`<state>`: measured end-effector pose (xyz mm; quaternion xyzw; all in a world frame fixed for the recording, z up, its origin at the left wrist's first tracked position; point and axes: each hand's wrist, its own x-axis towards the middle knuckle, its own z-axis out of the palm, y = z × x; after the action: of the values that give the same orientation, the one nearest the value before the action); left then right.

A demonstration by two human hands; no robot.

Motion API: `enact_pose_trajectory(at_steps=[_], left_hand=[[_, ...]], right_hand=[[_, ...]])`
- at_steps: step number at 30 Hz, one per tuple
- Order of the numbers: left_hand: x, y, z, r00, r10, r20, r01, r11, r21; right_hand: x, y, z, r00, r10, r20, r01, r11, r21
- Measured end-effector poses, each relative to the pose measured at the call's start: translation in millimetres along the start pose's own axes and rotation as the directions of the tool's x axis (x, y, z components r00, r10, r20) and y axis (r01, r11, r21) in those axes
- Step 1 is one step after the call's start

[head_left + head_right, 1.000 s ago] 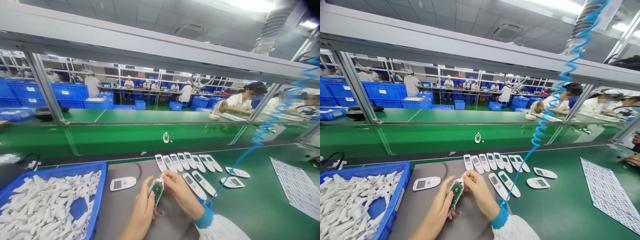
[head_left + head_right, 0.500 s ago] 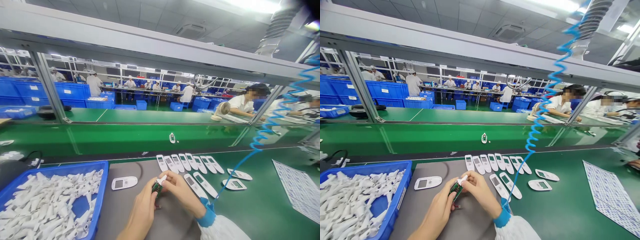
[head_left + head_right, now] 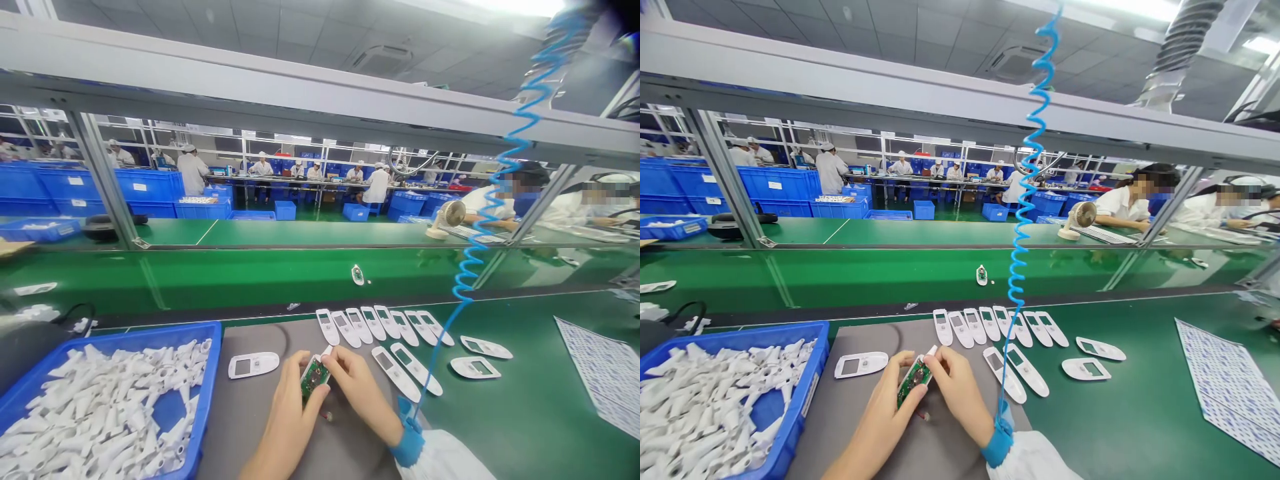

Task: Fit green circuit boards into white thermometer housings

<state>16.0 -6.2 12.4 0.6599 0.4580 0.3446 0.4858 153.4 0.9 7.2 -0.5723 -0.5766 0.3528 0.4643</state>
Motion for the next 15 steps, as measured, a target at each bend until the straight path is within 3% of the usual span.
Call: enact_pose_trajectory(at_steps=[5,9,11,13,15], left_hand=[[-4.3,-1.6,-2.1,0.989,0.145,0.001,-0.141,0.962,0.232],[-4.8,-8.4,-1.9,0.978,0.189,-0.083,-0.174,0.971,0.165],[-5.6,-9.8,-0.5,0.963,0.228,-0.143,-0.209,0.968,0.135],[-6.2,-9.6,2.6,0.96,0.198,-0.196,-0.191,0.98,0.059],[-3.8,-9.8,6.7,0.971,0.009,-0.237,-0.054,0.982,-0.184]], right_hand=[[-4.1,-5.3,3.6,0.997,0.034,-0.075,-0.033,0.999,0.011],[-6.3,-7.4,7.0,0.993,0.019,-0.12,-0.021,1.0,-0.015],[-6.6,-8.1,4.3,0.997,0.004,-0.083,-0.008,0.999,-0.047],[-3.9,-11.7,-1.8,0.999,-0.028,0.024,0.031,0.991,-0.129],[5.2,-22.0,-5.6,0.986,-0.087,0.141,0.126,0.948,-0.292]])
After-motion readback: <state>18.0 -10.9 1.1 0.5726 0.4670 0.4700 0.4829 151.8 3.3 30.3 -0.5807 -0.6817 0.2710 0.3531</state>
